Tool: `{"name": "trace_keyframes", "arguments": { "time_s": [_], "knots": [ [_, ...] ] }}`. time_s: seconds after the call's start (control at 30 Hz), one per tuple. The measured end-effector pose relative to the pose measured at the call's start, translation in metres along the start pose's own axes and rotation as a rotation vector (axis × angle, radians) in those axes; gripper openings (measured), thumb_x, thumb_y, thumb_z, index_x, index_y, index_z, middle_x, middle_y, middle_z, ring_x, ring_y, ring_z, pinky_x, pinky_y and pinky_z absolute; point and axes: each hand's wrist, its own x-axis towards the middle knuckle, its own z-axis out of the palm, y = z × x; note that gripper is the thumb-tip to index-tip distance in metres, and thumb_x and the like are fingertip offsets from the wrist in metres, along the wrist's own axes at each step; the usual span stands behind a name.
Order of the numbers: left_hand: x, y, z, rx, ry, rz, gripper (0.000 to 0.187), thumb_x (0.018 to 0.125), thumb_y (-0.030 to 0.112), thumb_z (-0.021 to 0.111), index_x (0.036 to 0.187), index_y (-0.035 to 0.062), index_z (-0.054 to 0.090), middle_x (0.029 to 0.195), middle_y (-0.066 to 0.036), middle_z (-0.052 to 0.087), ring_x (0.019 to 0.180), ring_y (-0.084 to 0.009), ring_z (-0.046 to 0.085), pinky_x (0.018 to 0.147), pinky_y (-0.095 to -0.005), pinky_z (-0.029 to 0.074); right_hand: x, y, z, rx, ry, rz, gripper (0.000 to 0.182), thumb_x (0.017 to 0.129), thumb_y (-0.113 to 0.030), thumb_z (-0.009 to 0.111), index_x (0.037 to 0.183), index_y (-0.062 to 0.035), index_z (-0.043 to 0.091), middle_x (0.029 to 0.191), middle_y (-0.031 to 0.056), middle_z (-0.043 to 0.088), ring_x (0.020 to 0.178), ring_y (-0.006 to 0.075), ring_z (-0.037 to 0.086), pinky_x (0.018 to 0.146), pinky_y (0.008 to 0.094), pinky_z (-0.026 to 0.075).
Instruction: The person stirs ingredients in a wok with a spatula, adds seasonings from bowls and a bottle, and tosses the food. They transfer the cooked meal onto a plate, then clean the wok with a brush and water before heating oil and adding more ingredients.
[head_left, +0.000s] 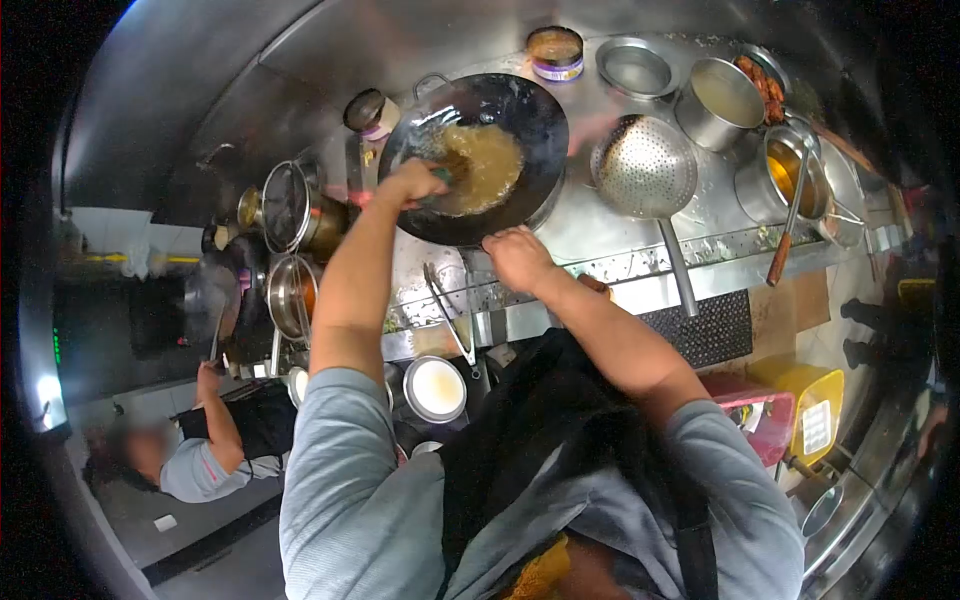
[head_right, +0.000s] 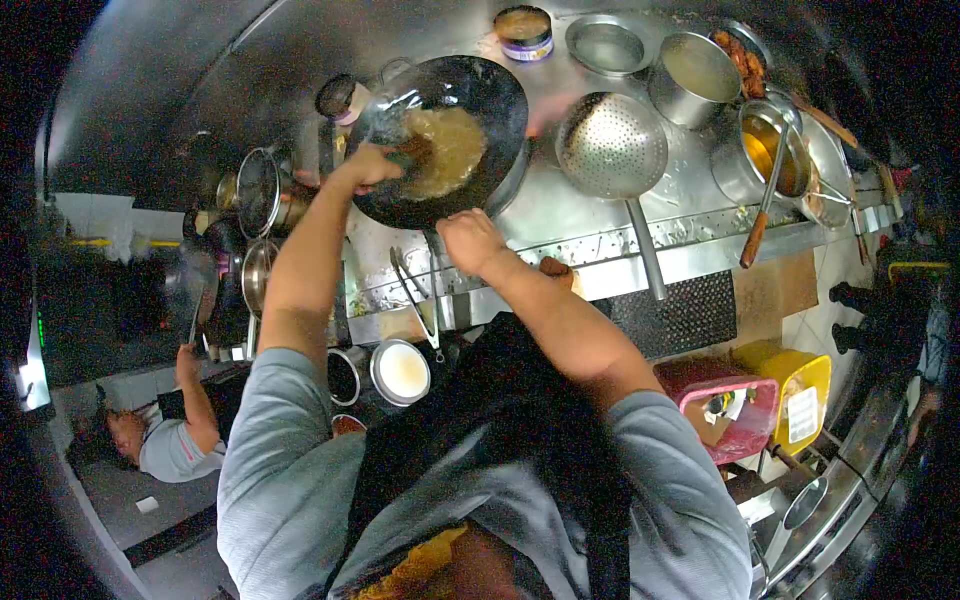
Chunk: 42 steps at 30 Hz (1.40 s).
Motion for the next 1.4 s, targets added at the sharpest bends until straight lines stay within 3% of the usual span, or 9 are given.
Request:
{"name": "trace_keyframes", "arguments": {
  "time_s": [0.17,0.23,0.33,0.5,0.6,0.77,0.93,1.17,1.4],
  "knots": [
    [-0.079,0.012,0.03,0.136,-0.089,0.066,0.073,0.071,0.033,0.073,0.14,0.0181,0.055,0.106,-0.017,0.071,0.086,-0.0272,0.07,0.072,-0.0367,0.058,0.004,0.0,0.007,0.003,0.005,0.005,0.018,0.081,-0.007,0.053,0.091,-0.0055,0.068,0.093,0.0156,0.07,0.097,0.0325,0.066,0.089,0.0432,0.046],
    [-0.105,-0.008,0.026,0.639,-0.03,0.33,0.069,0.075,0.032,0.07,0.141,0.0196,0.054,0.116,-0.017,0.068,0.101,-0.0298,0.069,0.086,-0.0383,0.056,0.008,0.001,0.008,-0.011,-0.022,0.013,0.019,0.081,-0.007,0.052,0.092,-0.0056,0.068,0.093,0.0156,0.07,0.097,0.0327,0.066,0.089,0.044,0.046],
    [-0.095,-0.028,-0.019,1.025,-0.139,0.029,0.053,0.077,0.026,0.067,0.129,0.0126,0.063,0.126,-0.018,0.064,0.116,-0.0297,0.063,0.095,-0.0413,0.052,0.008,-0.001,0.007,-0.015,-0.051,0.03,0.018,0.082,-0.008,0.052,0.092,-0.006,0.067,0.092,0.0155,0.07,0.096,0.033,0.066,0.09,0.0454,0.046],
    [0.014,-0.026,-0.008,0.466,0.324,-0.024,0.043,0.078,0.027,0.069,0.117,0.0072,0.069,0.119,-0.019,0.067,0.111,-0.0331,0.065,0.091,-0.0422,0.054,0.004,-0.004,0.007,0.0,-0.01,0.054,0.017,0.082,-0.009,0.053,0.092,-0.0062,0.066,0.092,0.0153,0.07,0.095,0.033,0.066,0.09,0.0461,0.045],
    [0.027,-0.001,0.052,0.125,0.215,0.002,0.054,0.075,0.036,0.07,0.122,0.0103,0.066,0.124,-0.02,0.064,0.116,-0.0346,0.062,0.098,-0.0427,0.05,0.006,-0.008,0.003,-0.037,-0.039,0.041,0.016,0.083,-0.009,0.053,0.091,-0.0062,0.066,0.091,0.0152,0.07,0.095,0.0328,0.066,0.089,0.0459,0.046],
    [-0.072,-0.012,0.076,0.297,0.155,0.295,0.061,0.077,0.032,0.067,0.135,0.0148,0.056,0.114,-0.021,0.068,0.107,-0.038,0.065,0.093,-0.0461,0.051,0.007,-0.011,0.002,-0.044,-0.019,0.054,0.015,0.082,-0.01,0.053,0.087,-0.0066,0.066,0.088,0.0165,0.07,0.091,0.0324,0.067,0.086,0.0446,0.046],
    [-0.055,-0.067,0.009,0.641,0.098,0.071,0.04,0.084,0.024,0.062,0.122,0.0113,0.063,0.113,-0.016,0.07,0.107,-0.0292,0.067,0.09,-0.0418,0.053,0.004,-0.008,0.002,-0.019,0.074,0.005,0.009,0.082,-0.011,0.056,0.081,-0.0069,0.063,0.081,0.0145,0.069,0.086,0.0317,0.067,0.083,0.044,0.045],
    [0.069,-0.007,0.083,-0.058,0.43,0.088,0.067,0.078,0.041,0.067,0.141,0.0262,0.051,0.121,-0.018,0.066,0.112,-0.0359,0.063,0.096,-0.044,0.05,0.002,-0.007,0.003,-0.032,0.115,-0.025,0.006,0.081,-0.013,0.059,0.077,-0.0087,0.061,0.079,0.012,0.069,0.083,0.0306,0.066,0.078,0.0445,0.043],
    [-0.017,-0.035,0.027,-0.029,0.436,0.195,0.067,0.075,0.046,0.07,0.137,0.0231,0.057,0.122,-0.021,0.064,0.114,-0.0359,0.062,0.098,-0.0427,0.048,0.006,-0.006,-0.001,-0.056,0.054,-0.013,0.007,0.082,-0.014,0.058,0.078,-0.009,0.062,0.079,0.0124,0.069,0.081,0.0301,0.067,0.078,0.0441,0.044]
  ]
}}
